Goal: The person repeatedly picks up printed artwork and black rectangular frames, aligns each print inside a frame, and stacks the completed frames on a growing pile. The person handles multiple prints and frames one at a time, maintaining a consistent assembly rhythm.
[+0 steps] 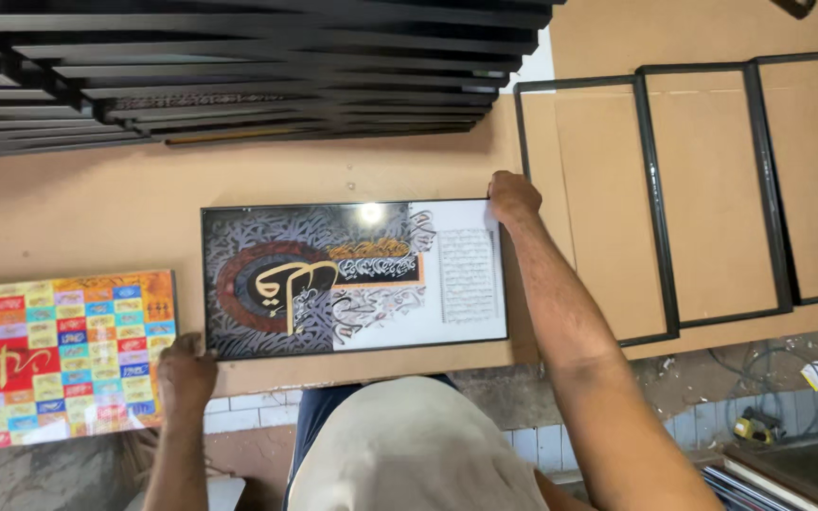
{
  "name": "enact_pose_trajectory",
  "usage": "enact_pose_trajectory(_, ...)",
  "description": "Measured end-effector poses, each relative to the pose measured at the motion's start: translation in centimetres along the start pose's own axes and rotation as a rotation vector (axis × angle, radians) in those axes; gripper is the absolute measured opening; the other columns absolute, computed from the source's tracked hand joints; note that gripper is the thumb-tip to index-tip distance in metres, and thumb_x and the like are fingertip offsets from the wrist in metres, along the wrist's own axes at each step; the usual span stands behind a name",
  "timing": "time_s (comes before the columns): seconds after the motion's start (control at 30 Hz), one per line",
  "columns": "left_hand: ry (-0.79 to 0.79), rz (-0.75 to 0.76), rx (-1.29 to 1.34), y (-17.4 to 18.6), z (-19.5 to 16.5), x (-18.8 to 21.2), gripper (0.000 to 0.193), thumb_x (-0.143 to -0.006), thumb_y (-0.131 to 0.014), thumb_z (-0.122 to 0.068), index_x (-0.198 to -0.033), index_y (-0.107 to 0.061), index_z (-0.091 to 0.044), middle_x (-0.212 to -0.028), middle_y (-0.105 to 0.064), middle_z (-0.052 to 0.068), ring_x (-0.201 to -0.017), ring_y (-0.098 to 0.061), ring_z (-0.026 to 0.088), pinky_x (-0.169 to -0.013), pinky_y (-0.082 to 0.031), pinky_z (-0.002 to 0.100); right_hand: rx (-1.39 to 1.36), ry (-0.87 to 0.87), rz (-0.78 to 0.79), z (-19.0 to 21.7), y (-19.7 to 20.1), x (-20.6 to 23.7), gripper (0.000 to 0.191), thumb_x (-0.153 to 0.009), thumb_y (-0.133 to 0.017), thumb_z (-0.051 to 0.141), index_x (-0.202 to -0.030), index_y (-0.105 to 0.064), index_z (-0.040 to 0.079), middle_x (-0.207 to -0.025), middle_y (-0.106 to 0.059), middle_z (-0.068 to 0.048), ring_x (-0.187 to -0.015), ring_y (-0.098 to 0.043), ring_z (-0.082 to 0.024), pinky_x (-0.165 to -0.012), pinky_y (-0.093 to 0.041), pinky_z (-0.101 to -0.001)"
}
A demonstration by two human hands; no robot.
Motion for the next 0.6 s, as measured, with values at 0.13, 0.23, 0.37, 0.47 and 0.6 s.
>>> enact_pose_trajectory(0.13, -0.425, -0.140, -0.128, -0.7, -7.9, 3.9, 0.049, -0.076, -0.074, -0.003, -0.123, -0.065, -0.012, -0.115, -0.067, 0.011, -0.106, -0.064, 0.028, -0.097, -0.051, 0.047, 0.172, 0.183, -0.121, 5.4, -2.0, 2.9, 0.020, -0.093, -0.071, 0.010, -0.113, -0.074, 0.008, -0.113, -0.065, -0.017, -0.105, -0.064, -0.031, -0.086, -0.054, -0.0480)
enact_pose_trajectory(0.23, -0.770, 0.133, -0.152, -5.2, -13.8, 8.7, 0.088, -0.073, -0.081, -0.054, -0.137, -0.053, -0.001, -0.143, -0.055, 0.020, -0.138, -0.047, 0.033, -0.114, -0.026, 0.055, 0.025, 0.653, -0.226, 13.2, -3.3, 7.3, 0.038, -0.078, -0.077, 0.019, -0.115, -0.073, 0.009, -0.110, -0.064, -0.011, -0.110, -0.057, -0.028, -0.102, -0.043, -0.0507)
enact_pose_trajectory(0.37, -0.951, -0.011, -0.202, -7.5, -16.6, 11.2, 0.086, -0.073, -0.079, -0.054, -0.138, -0.059, -0.001, -0.148, -0.057, 0.016, -0.140, -0.049, 0.027, -0.119, -0.027, 0.050, -0.044, 0.713, -0.152, 18.1, -4.5, 10.0, 0.056, -0.078, -0.081, 0.031, -0.122, -0.065, 0.000, -0.118, -0.060, -0.016, -0.111, -0.055, -0.033, -0.099, -0.044, -0.0490)
enact_pose_trajectory(0.47, -0.973, -0.049, -0.224, -7.8, -16.2, 11.3, 0.078, -0.079, -0.077, -0.051, -0.138, -0.061, -0.003, -0.148, -0.059, 0.013, -0.141, -0.050, 0.024, -0.121, -0.028, 0.050, -0.033, 0.720, -0.172, 18.7, -4.4, 10.9, 0.068, -0.072, -0.084, 0.037, -0.123, -0.062, -0.003, -0.120, -0.059, -0.016, -0.114, -0.054, -0.034, -0.104, -0.042, -0.0484)
enact_pose_trajectory(0.6, -0.962, -0.006, -0.262, -7.6, -16.1, 11.4, 0.076, -0.077, -0.078, -0.051, -0.135, -0.063, -0.005, -0.145, -0.058, 0.012, -0.138, -0.050, 0.023, -0.118, -0.027, 0.057, -0.030, 0.726, -0.150, 18.5, -4.9, 11.3, 0.082, -0.071, -0.086, 0.039, -0.134, -0.055, -0.004, -0.126, -0.056, -0.019, -0.120, -0.050, -0.037, -0.108, -0.038, -0.0509)
Point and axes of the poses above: each hand's wrist, its own x-axis away from the middle knuckle, its own y-axis out of the back of the hand, z = x × y, the point moved 7 cm from there along -x, towards the middle knuckle
